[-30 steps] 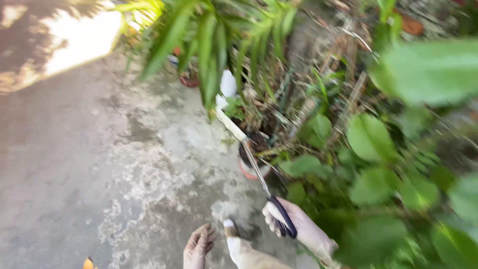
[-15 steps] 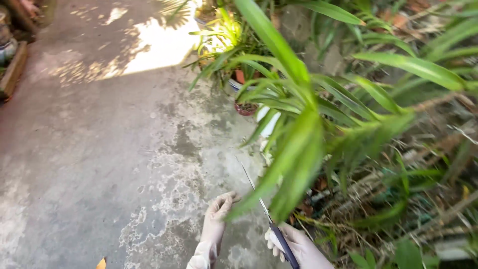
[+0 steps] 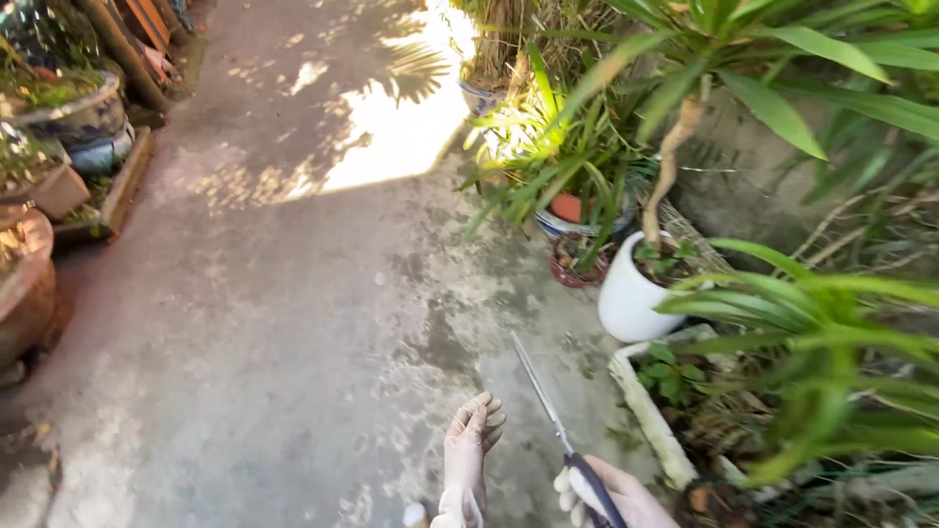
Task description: Pruning leaves and trimming various potted plants in an outdoor garden.
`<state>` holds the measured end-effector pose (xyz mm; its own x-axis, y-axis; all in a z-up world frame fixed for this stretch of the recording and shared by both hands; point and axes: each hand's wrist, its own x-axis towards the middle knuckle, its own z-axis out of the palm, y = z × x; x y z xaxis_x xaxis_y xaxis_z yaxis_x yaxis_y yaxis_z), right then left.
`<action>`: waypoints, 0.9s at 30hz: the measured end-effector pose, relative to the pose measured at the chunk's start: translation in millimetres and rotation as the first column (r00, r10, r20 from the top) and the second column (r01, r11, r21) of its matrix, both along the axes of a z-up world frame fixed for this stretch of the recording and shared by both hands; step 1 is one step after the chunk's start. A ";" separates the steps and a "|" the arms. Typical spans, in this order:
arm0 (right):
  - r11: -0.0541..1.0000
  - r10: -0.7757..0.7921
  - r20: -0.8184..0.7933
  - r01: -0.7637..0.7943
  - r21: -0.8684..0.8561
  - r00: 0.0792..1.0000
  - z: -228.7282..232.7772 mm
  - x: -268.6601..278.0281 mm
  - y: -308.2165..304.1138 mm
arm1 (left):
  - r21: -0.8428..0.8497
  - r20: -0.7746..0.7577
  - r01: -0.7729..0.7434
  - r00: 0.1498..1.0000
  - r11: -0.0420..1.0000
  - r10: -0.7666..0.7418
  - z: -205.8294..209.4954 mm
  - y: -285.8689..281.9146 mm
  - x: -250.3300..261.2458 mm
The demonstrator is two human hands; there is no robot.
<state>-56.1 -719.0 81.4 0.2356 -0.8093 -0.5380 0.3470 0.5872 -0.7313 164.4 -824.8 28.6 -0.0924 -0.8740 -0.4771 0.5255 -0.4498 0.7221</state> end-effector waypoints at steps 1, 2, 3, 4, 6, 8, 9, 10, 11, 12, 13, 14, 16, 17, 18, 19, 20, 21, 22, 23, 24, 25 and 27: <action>0.998 -0.050 0.001 0.050 0.025 0.999 6.7 19.0 -25.0 | -0.028 -0.043 -0.034 0.999 0.999 0.033 2.8 -26.4 20.3; 0.994 -0.098 -0.004 0.098 0.049 0.995 15.3 34.6 -48.4 | -0.054 -0.094 -0.070 0.993 0.996 0.064 6.1 -51.3 37.0; 0.993 -0.106 0.001 0.106 0.043 0.994 16.1 51.6 -73.4 | -0.061 -0.090 -0.061 0.994 0.996 0.055 19.9 -74.5 62.2; 0.998 -0.055 -0.039 0.054 -0.025 0.998 18.9 62.3 -99.0 | -0.113 -0.069 -0.065 0.996 0.991 0.057 33.3 -97.2 81.2; 0.996 -0.013 -0.087 0.005 -0.093 0.996 36.7 85.9 -146.3 | -0.167 -0.052 -0.063 0.997 0.984 0.055 49.1 -140.6 116.7; 0.963 0.035 -0.073 -0.054 -0.264 0.997 64.3 110.9 -187.9 | -0.164 0.017 -0.111 0.993 0.980 0.115 53.5 -181.6 148.2; 0.964 0.026 -0.070 -0.044 -0.264 0.997 67.9 120.1 -207.6 | -0.164 0.020 -0.101 0.994 0.981 0.106 54.7 -196.1 157.5; 0.955 0.041 -0.056 -0.055 -0.291 0.998 71.5 130.8 -227.6 | -0.142 -0.015 -0.141 0.990 0.980 0.140 56.4 -212.2 168.1; 0.946 0.056 -0.044 -0.067 -0.318 0.997 74.6 140.8 -247.8 | -0.119 -0.049 -0.180 0.983 0.976 0.175 57.5 -228.5 178.1; 0.946 0.043 -0.044 -0.055 -0.320 0.998 79.9 150.1 -267.9 | -0.121 -0.050 -0.168 0.985 0.978 0.163 34.8 -245.0 184.6; 0.967 0.037 -0.062 -0.051 -0.251 0.997 84.4 158.2 -288.4 | -0.090 -0.064 -0.172 0.984 0.981 0.167 11.3 -261.9 190.0; 0.983 0.033 -0.082 -0.047 -0.178 0.996 89.1 164.2 -309.5 | -0.057 -0.079 -0.177 0.982 0.983 0.172 -12.7 -279.0 193.1; 0.989 0.025 -0.127 -0.044 -0.144 0.992 98.7 178.3 -354.1 | -0.018 -0.079 -0.122 0.990 0.992 0.120 -62.0 -322.0 201.7; 0.993 0.031 -0.168 -0.050 -0.109 0.985 102.7 183.7 -377.1 | 0.022 -0.078 -0.079 0.994 0.997 0.080 -87.5 -343.8 204.0; 0.993 0.023 -0.173 -0.043 -0.110 0.985 100.8 185.9 -403.7 | 0.020 -0.083 -0.071 0.994 0.997 0.072 -113.9 -369.2 206.6; 0.991 0.033 -0.189 -0.057 -0.122 0.981 99.0 187.5 -430.3 | 0.025 -0.104 -0.082 0.991 0.996 0.084 -140.2 -394.7 208.3; 0.988 0.044 -0.204 -0.072 -0.134 0.978 97.2 190.2 -457.3 | 0.029 -0.123 -0.094 0.988 0.995 0.097 -166.3 -420.5 211.5; 0.989 0.037 -0.208 -0.066 -0.135 0.978 89.7 188.5 -485.4 | 0.028 -0.127 -0.087 0.988 0.996 0.090 -175.6 -450.2 212.8; 0.985 0.038 -0.206 -0.071 -0.155 0.978 84.3 187.2 -515.7 | 0.019 -0.127 -0.076 0.989 0.997 0.078 -181.1 -482.8 216.7; 0.982 0.038 -0.204 -0.075 -0.175 0.978 80.5 184.8 -546.4 | 0.009 -0.126 -0.065 0.990 0.998 0.066 -184.8 -516.0 219.5; 0.983 0.028 -0.198 -0.064 -0.175 0.980 85.7 186.1 -573.1 | 0.009 -0.120 -0.055 0.991 0.998 0.056 -165.5 -544.0 221.4; 0.980 0.012 -0.189 -0.049 -0.192 0.982 91.3 187.5 -599.8 | -0.024 -0.049 -0.073 0.996 0.997 0.071 -145.7 -572.0 223.1; 0.979 -0.015 -0.182 -0.023 -0.205 0.983 103.3 185.9 -651.1 | -0.056 0.019 -0.075 0.997 0.996 0.076 -113.3 -625.1 222.0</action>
